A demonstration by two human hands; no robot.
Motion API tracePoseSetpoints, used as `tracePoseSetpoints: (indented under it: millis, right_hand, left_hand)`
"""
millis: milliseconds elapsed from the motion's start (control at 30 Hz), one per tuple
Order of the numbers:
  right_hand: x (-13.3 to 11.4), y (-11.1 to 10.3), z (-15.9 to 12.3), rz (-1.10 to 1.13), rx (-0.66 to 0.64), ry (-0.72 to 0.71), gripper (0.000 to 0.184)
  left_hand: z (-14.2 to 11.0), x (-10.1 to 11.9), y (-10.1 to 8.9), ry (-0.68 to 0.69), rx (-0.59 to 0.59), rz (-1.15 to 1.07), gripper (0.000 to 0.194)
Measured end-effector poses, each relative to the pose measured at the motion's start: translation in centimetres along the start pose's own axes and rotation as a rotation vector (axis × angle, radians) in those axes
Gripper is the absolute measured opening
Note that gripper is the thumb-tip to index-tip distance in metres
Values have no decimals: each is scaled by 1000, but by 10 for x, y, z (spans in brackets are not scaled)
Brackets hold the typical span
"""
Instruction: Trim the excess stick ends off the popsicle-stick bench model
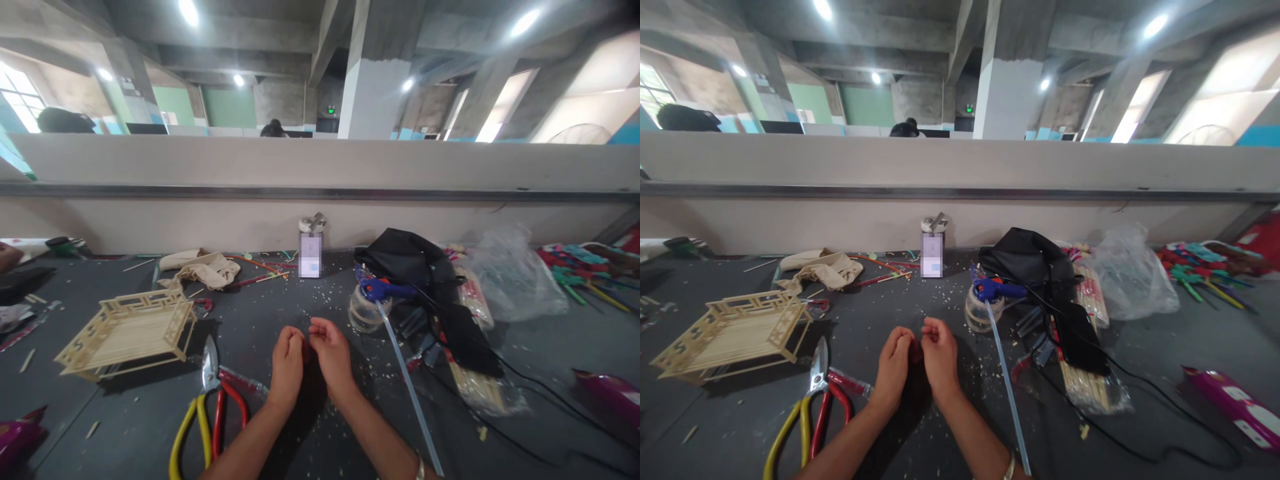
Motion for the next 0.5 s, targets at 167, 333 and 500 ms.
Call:
tracePoseSetpoints:
  millis: [167, 333, 500]
  right_hand:
    - [-17, 17, 18, 272, 126, 48, 35]
    - [-25, 36, 36, 466, 285, 29, 39]
    - [-20, 21, 23, 593, 344, 35, 39]
  left_hand:
    - [-1, 8, 1, 13, -21, 0, 23]
    - [-1, 14, -2, 45, -6, 28, 25]
    - [-1, 13, -1, 28, -10, 3, 22]
Point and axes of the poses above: each hand's wrist, its own z-axis towards the middle knuckle, its own y-axis out of the palm, x = y × z, the point moved 6 cm from there along z, towards the middle knuckle, and after that the axes turned 15 degrees about z, right-handed, at the moved point
